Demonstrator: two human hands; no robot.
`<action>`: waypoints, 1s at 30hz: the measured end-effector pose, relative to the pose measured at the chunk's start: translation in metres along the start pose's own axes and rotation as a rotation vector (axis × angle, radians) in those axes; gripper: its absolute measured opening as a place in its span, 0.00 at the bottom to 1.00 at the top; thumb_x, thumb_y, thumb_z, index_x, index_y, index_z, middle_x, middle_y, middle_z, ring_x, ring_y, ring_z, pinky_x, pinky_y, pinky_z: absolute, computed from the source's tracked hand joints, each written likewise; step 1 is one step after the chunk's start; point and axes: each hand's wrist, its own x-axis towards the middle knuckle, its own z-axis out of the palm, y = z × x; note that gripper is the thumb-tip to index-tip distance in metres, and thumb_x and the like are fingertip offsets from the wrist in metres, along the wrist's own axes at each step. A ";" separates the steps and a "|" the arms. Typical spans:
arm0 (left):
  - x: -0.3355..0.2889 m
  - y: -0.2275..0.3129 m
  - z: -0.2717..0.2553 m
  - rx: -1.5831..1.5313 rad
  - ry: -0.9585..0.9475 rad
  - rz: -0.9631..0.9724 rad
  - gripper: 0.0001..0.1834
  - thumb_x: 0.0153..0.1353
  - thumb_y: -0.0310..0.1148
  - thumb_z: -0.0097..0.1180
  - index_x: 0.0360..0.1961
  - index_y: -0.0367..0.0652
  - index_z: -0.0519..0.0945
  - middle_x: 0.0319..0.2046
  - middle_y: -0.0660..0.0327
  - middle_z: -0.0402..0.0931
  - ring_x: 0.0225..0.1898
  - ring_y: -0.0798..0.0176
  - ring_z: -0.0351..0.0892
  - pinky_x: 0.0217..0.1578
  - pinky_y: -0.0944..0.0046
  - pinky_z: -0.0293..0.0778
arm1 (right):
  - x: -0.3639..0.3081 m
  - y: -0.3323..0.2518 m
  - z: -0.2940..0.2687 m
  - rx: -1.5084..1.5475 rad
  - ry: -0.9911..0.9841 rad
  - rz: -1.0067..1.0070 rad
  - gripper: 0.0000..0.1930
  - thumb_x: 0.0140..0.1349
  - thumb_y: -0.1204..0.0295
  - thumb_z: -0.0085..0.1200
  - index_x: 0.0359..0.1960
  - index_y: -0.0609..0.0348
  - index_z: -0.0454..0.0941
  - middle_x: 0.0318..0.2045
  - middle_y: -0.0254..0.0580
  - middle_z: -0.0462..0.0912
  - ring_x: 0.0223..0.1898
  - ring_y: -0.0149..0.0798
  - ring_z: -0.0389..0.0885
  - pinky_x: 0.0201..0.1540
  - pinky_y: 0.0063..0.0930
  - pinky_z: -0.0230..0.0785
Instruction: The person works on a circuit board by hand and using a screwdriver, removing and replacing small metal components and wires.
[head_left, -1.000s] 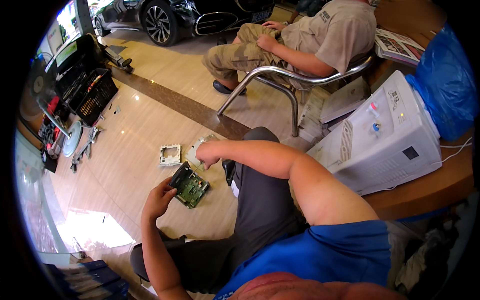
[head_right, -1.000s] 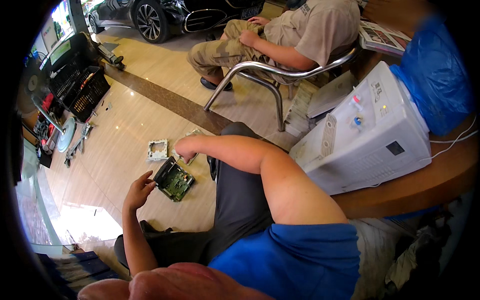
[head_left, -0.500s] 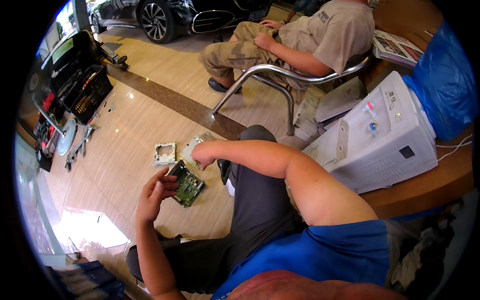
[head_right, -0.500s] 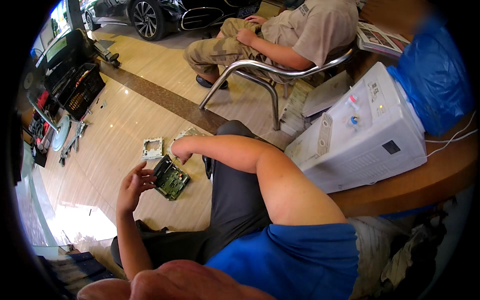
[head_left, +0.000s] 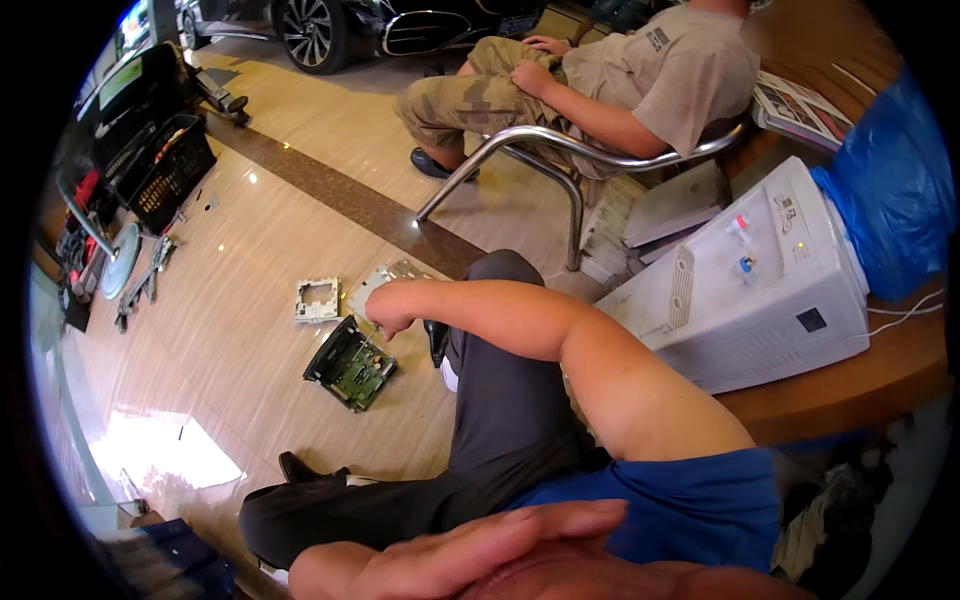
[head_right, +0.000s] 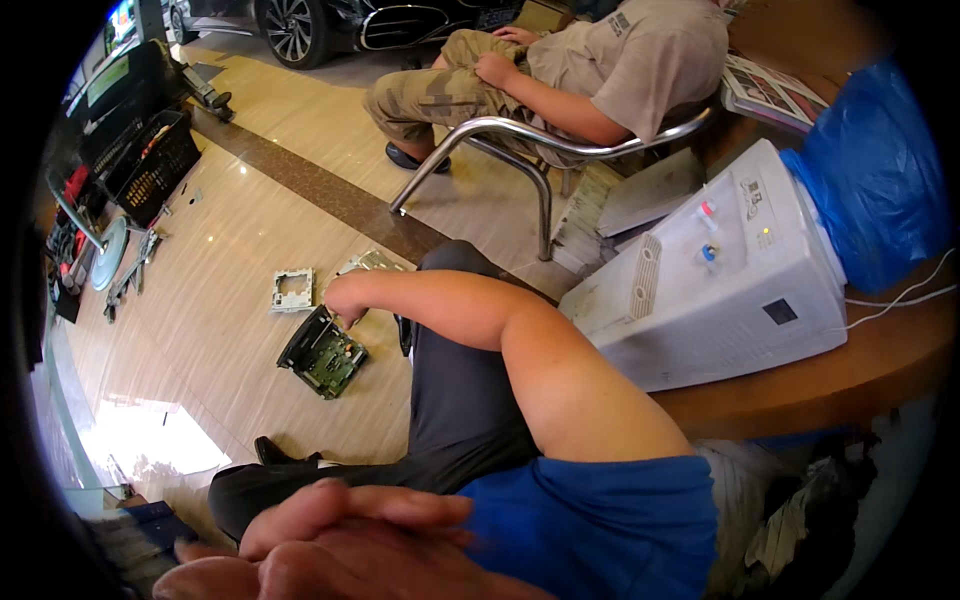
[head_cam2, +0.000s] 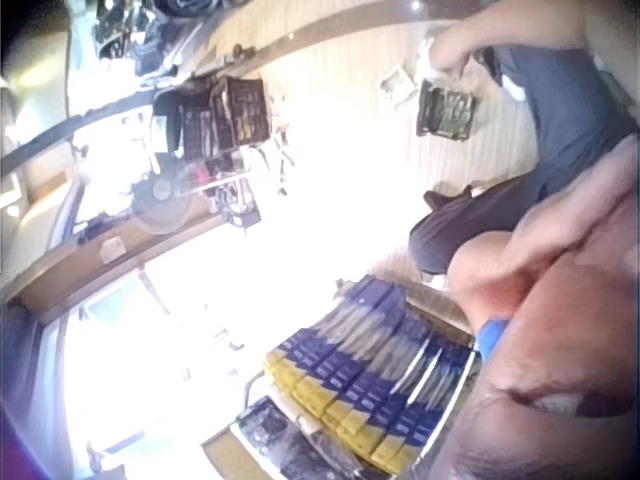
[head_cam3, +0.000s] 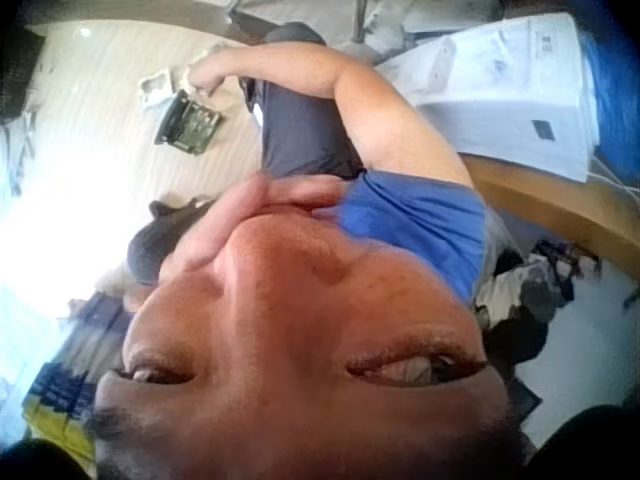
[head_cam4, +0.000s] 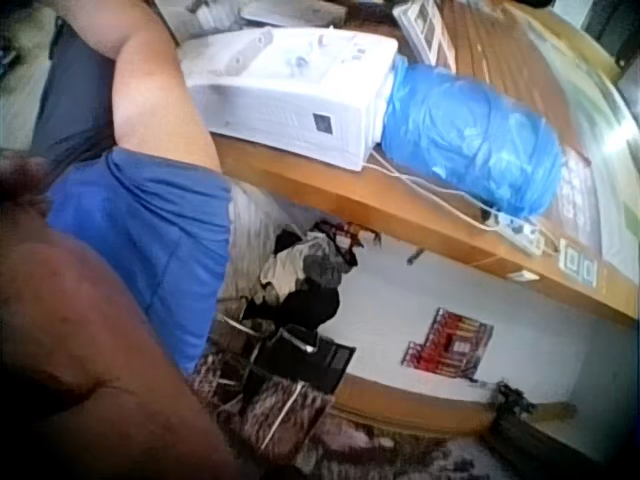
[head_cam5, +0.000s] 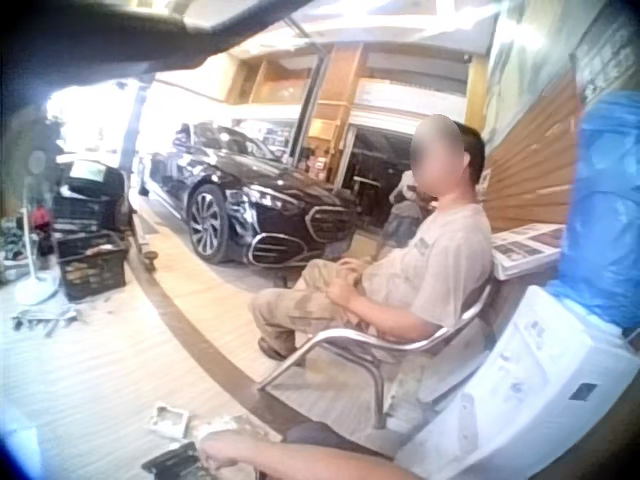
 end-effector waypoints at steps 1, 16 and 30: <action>-0.004 0.001 -0.003 0.037 0.001 0.021 0.52 0.60 0.74 0.38 0.69 0.37 0.62 0.55 0.32 0.70 0.57 0.35 0.71 0.58 0.34 0.66 | 0.001 0.000 0.000 -0.031 -0.012 0.002 0.17 0.52 0.54 0.66 0.36 0.52 0.86 0.33 0.46 0.86 0.40 0.51 0.84 0.42 0.47 0.76; -0.067 0.068 -0.050 1.662 0.673 0.563 0.42 0.64 0.59 0.52 0.67 0.36 0.63 0.48 0.33 0.74 0.48 0.30 0.76 0.54 0.36 0.73 | -0.002 0.010 0.007 -0.063 0.001 0.018 0.17 0.50 0.55 0.66 0.34 0.53 0.86 0.34 0.47 0.86 0.40 0.53 0.84 0.41 0.48 0.76; -0.067 0.048 -0.109 1.776 0.799 0.129 0.39 0.63 0.52 0.55 0.69 0.40 0.62 0.56 0.38 0.68 0.56 0.34 0.69 0.59 0.37 0.67 | -0.013 0.012 -0.024 0.061 -0.163 0.129 0.12 0.58 0.63 0.59 0.37 0.57 0.84 0.33 0.53 0.85 0.38 0.50 0.85 0.40 0.45 0.75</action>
